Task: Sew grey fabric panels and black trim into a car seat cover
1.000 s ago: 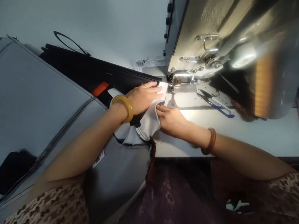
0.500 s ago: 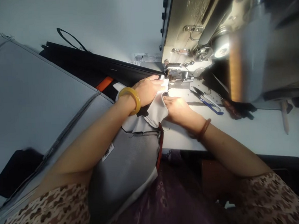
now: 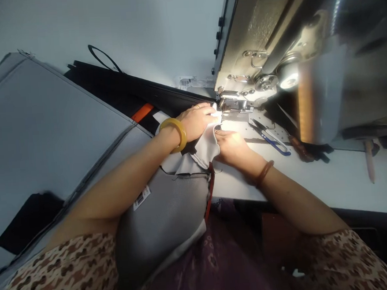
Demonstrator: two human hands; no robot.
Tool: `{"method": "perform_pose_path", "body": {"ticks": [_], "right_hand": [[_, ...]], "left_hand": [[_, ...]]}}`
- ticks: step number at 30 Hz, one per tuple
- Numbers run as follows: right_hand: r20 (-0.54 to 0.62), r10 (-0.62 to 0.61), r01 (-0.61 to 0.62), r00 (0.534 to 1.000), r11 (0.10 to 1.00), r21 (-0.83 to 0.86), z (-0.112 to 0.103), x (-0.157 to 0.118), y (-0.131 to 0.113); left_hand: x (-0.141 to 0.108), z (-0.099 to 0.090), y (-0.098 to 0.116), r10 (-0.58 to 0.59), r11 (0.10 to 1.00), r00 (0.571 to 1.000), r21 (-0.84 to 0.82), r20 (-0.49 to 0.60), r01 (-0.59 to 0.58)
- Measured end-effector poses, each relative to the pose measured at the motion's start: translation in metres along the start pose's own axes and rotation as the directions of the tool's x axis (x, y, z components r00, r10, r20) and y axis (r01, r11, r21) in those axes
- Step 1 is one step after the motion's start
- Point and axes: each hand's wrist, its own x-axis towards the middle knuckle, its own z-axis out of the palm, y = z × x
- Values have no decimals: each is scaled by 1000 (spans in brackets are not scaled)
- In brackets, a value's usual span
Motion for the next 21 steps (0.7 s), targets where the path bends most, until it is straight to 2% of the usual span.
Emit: {"method": "perform_pose_path", "body": {"ticks": [5, 13, 18, 21], "right_hand": [[40, 37, -36, 999, 999, -26, 0, 0, 0], [90, 33, -31, 995, 999, -21, -1, 1, -1], [-17, -15, 14, 1000, 998, -64, 7, 1, 1], [-67, -19, 13, 998, 997, -78, 15, 1, -1]], "left_hand": [[1, -5, 5, -45, 999, 996, -1, 79, 45], [-1, 0, 1, -49, 999, 998, -3, 33, 49], [4, -3, 3, -72, 997, 996, 0, 50, 72], [5, -8, 6, -87, 995, 996, 50, 25, 86]]}}
